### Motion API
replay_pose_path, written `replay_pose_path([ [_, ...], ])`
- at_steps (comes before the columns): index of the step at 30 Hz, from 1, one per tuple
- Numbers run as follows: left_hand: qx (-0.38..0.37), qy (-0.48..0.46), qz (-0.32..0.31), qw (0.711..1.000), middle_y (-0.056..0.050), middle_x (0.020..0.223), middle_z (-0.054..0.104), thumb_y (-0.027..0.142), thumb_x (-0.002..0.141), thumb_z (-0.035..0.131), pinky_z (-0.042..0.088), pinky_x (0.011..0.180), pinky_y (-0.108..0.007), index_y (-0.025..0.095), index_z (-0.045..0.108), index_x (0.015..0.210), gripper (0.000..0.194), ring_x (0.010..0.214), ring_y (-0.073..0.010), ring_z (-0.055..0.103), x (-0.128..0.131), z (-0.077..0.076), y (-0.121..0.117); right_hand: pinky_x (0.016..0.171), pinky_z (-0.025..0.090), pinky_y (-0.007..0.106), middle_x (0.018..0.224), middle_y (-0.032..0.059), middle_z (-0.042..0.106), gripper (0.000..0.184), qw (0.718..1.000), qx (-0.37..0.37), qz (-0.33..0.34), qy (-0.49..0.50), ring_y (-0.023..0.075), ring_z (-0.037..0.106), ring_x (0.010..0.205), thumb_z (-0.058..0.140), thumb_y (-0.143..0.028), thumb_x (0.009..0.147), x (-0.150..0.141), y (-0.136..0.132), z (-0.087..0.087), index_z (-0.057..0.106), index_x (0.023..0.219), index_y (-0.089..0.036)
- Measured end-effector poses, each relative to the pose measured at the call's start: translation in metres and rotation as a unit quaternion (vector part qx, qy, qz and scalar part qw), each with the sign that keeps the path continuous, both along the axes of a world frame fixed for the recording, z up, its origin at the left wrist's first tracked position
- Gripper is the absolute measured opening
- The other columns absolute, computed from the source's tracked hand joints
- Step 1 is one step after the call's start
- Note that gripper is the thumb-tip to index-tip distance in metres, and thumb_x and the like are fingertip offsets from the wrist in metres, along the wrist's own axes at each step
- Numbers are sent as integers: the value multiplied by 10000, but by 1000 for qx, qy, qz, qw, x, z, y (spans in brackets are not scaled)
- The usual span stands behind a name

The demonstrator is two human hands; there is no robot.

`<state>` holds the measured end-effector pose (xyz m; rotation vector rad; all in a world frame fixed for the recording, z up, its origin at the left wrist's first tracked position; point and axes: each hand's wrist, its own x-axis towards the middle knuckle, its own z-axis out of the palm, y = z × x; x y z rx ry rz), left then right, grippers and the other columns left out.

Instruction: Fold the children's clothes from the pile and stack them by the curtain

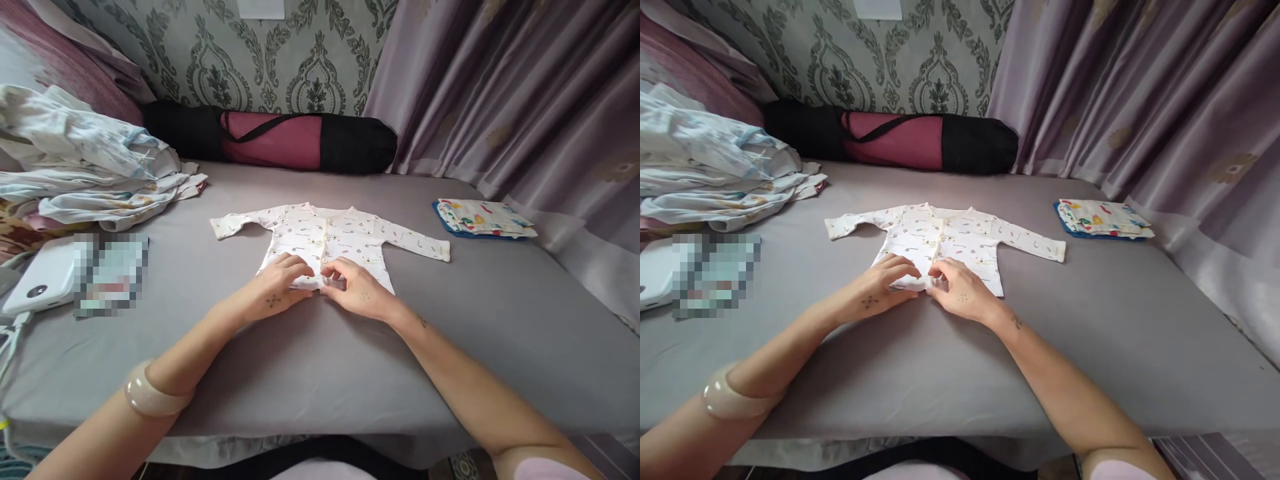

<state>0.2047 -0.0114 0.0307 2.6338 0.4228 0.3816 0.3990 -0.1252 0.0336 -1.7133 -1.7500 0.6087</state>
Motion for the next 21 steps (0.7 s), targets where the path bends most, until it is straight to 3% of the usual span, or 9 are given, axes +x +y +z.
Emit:
replay_pose_path([
  [3, -2, 29, -30, 999, -83, 1168, 574, 200, 882, 473, 452, 898, -347, 225, 508, 1176, 297, 1088, -225, 527, 14, 0, -7, 766, 459, 292, 973, 29, 611, 150, 1000, -11, -1, -26, 167, 577, 882, 641, -268, 808, 2, 0, -10, 597, 942, -219],
  [6, 10, 82, -11, 997, -90, 1129, 563, 138, 821, 436, 471, 800, -329, 213, 443, 1182, 370, 995, -217, 572, 24, 1, -11, 755, 455, 285, 927, 26, 613, 50, 1000, 6, -25, 7, 151, 579, 832, 576, -221, 825, 3, -1, -14, 600, 866, -205],
  [12, 95, 161, 42, 981, -98, 983, 568, 154, 753, 461, 463, 688, -346, 195, 478, 1003, 255, 884, -253, 573, 41, 9, -23, 625, 469, 259, 772, -5, 645, 127, 972, -45, -106, 205, 127, 581, 660, 577, -279, 808, 15, 4, -20, 632, 884, -194],
  [16, 91, 134, 63, 985, -72, 926, 600, 230, 851, 454, 455, 657, -311, 212, 535, 967, 142, 893, -239, 584, 42, 3, -25, 548, 451, 238, 718, -25, 616, 206, 956, -13, -125, 264, 111, 547, 590, 568, -345, 825, 16, 6, -20, 652, 943, -199],
  [21, 36, 29, 90, 995, -56, 924, 632, 322, 969, 391, 460, 684, -282, 224, 626, 947, 256, 868, -189, 602, 37, -9, -21, 675, 506, 264, 782, -2, 652, 248, 958, 31, -148, 243, 134, 614, 717, 586, -328, 833, 13, 6, -18, 665, 1034, -208],
])
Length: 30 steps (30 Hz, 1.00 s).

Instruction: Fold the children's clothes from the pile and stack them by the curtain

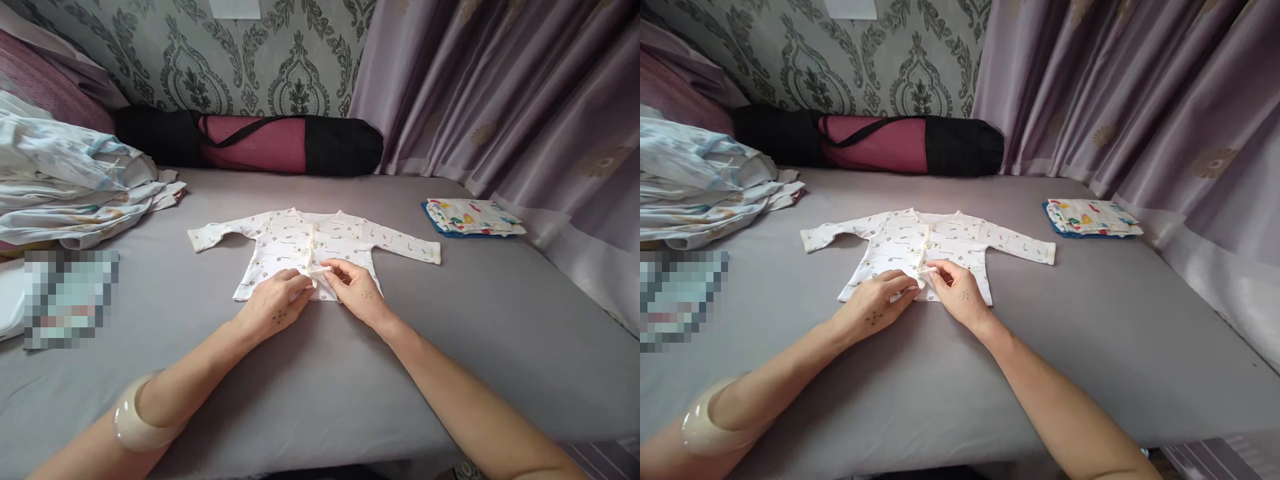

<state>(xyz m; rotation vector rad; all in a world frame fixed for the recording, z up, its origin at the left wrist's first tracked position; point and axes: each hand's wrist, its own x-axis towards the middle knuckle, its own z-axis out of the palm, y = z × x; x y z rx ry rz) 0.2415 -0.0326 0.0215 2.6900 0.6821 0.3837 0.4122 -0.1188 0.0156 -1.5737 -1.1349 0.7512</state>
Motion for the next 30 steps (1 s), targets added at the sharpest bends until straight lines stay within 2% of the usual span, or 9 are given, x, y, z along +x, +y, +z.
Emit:
replay_pose_path([
  [4, 5, -35, -18, 999, -68, 923, 637, 317, 984, 382, 467, 747, -303, 203, 650, 957, 292, 862, -188, 595, 0, -4, -1, 759, 518, 278, 877, 21, 689, 201, 999, 17, 9, 32, 145, 646, 810, 630, -329, 825, -2, -1, 0, 630, 983, -203],
  [9, 24, 22, -95, 995, -64, 848, 651, 354, 958, 427, 451, 758, -335, 197, 663, 842, 306, 800, -196, 594, -2, 6, -7, 801, 506, 284, 916, 10, 703, 138, 997, -19, 58, -50, 146, 648, 847, 586, -306, 880, -9, -8, 6, 654, 965, -222],
  [13, 7, -2, -48, 999, -50, 696, 620, 278, 929, 400, 450, 709, -315, 190, 617, 675, 345, 678, -166, 574, -7, 17, -7, 781, 495, 276, 883, 0, 709, 192, 978, -21, 155, -139, 149, 649, 847, 507, -266, 937, -13, -15, 13, 683, 868, -232],
  [15, 1, -33, -2, 999, -67, 776, 654, 278, 951, 359, 469, 715, -306, 183, 644, 772, 349, 746, -178, 602, -8, 15, -4, 759, 502, 284, 848, 12, 707, 246, 971, -11, 145, -187, 158, 648, 820, 468, -267, 961, -14, -16, 14, 684, 851, -224],
  [17, 11, -48, 2, 999, -103, 1074, 678, 282, 982, 313, 485, 854, -329, 168, 647, 1056, 360, 1011, -216, 616, -8, 7, 0, 857, 502, 329, 974, 63, 715, 275, 961, 6, 91, -260, 191, 645, 953, 417, -256, 981, -13, -15, 11, 687, 969, -201],
  [20, 36, -1, -50, 998, -95, 1497, 433, 311, 1005, 281, 341, 1121, -418, 188, 422, 1423, 458, 1413, -258, 338, -8, -9, 5, 1130, 313, 466, 1421, 157, 514, 399, 922, -12, 45, -384, 265, 402, 1364, 385, -266, 988, -11, -15, 2, 547, 1325, -126],
  [23, 44, 80, -72, 993, -57, 1585, 284, 374, 1018, 244, 229, 1190, -462, 226, 310, 1501, 510, 1478, -251, 179, -8, -21, 8, 1202, 135, 506, 1587, 142, 243, 557, 889, -93, 92, -440, 268, 145, 1482, 355, -349, 998, -11, -17, -5, 338, 1493, -95],
  [26, 50, 119, -75, 989, -60, 1590, 255, 402, 1020, 216, 212, 1198, -466, 216, 313, 1506, 529, 1478, -247, 162, -9, -23, 8, 1211, 100, 489, 1603, 130, 176, 600, 875, -143, 129, -444, 250, 95, 1490, 291, -403, 1007, -11, -19, -7, 273, 1523, -96],
  [30, 70, 96, -73, 990, -68, 1591, 249, 372, 1022, 218, 209, 1197, -478, 207, 315, 1505, 520, 1480, -242, 157, -9, -18, 8, 1210, 88, 487, 1613, 109, 128, 610, 878, -155, 136, -433, 237, 60, 1492, 232, -439, 1012, -6, -18, -1, 248, 1536, -127],
])
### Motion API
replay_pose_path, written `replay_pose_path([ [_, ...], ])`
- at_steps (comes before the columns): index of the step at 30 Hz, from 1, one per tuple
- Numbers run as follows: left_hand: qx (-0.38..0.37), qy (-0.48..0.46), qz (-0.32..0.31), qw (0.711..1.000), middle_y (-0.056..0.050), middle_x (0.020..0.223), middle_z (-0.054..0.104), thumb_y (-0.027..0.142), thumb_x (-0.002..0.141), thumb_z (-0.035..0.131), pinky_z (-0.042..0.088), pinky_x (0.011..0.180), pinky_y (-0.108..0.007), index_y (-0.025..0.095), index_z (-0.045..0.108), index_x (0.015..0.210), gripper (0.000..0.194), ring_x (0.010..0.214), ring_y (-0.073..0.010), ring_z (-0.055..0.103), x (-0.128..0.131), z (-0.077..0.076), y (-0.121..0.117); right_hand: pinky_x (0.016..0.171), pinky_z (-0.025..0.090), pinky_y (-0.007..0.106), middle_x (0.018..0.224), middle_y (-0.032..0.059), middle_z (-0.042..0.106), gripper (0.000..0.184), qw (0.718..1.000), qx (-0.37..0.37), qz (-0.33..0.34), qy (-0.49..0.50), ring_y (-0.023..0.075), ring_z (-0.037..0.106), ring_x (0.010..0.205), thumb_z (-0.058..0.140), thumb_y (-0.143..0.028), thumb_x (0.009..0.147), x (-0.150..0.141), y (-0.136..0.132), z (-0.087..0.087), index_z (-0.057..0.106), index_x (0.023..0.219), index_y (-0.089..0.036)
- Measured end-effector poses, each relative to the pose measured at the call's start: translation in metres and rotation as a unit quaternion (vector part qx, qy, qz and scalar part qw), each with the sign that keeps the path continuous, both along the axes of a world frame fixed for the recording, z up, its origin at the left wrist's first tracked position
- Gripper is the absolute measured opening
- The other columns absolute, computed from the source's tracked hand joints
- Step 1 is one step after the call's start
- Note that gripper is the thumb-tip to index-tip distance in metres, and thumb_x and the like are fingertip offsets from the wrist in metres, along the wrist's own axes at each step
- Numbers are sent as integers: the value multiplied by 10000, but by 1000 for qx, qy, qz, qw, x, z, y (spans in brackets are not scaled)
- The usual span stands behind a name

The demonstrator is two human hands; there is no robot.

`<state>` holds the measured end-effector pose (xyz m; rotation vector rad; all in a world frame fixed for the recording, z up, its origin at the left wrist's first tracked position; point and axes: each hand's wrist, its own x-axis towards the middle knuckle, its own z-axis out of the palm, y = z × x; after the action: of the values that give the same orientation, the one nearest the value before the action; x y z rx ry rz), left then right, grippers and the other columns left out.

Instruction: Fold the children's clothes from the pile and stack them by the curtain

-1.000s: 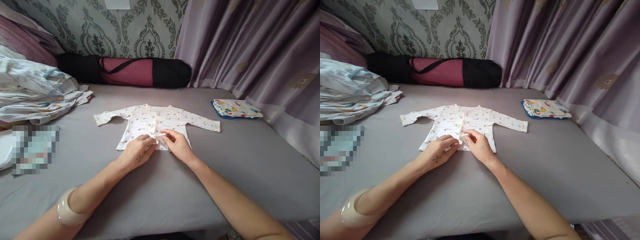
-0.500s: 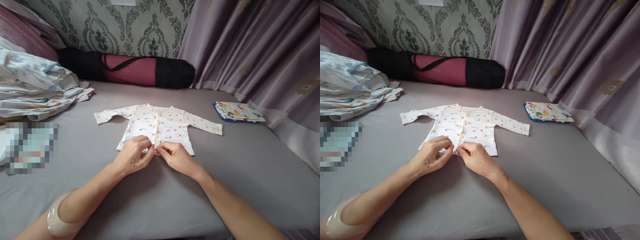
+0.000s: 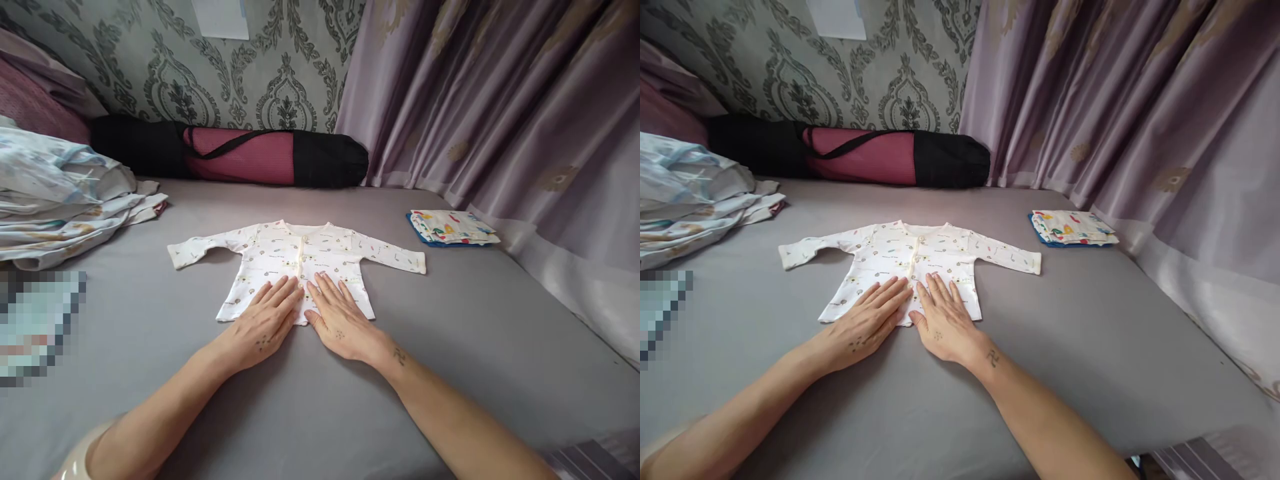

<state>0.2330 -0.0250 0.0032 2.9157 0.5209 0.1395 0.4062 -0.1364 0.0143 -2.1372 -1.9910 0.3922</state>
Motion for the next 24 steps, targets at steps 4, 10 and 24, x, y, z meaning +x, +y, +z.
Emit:
replay_pose_path([
  [4, 14, -28, 5, 999, -36, 1604, 210, 355, 1024, 222, 134, 1205, -518, 254, 249, 1530, 516, 1488, -242, 107, 0, 2, -1, 1208, 51, 481, 1621, 93, 68, 631, 995, 37, -85, -36, 226, 14, 1495, 209, -459, 1010, 18, 3, 2, 221, 1542, -120],
  [10, -33, 46, -10, 998, -23, 1593, 226, 421, 1017, 216, 174, 1193, -527, 267, 275, 1523, 532, 1478, -250, 161, -1, 3, 0, 1210, 65, 452, 1615, 113, 53, 696, 991, -46, -120, -39, 234, 33, 1494, 192, -486, 998, 34, 4, -9, 170, 1541, -52],
  [24, -29, -11, -92, 995, -32, 1549, 349, 286, 1020, 252, 252, 1181, -510, 276, 396, 1463, 467, 1443, -229, 288, -3, 0, 1, 1194, 121, 457, 1597, 165, 169, 674, 988, 12, -148, -29, 271, 131, 1484, 289, -465, 987, 31, 3, -14, 291, 1507, -36],
])
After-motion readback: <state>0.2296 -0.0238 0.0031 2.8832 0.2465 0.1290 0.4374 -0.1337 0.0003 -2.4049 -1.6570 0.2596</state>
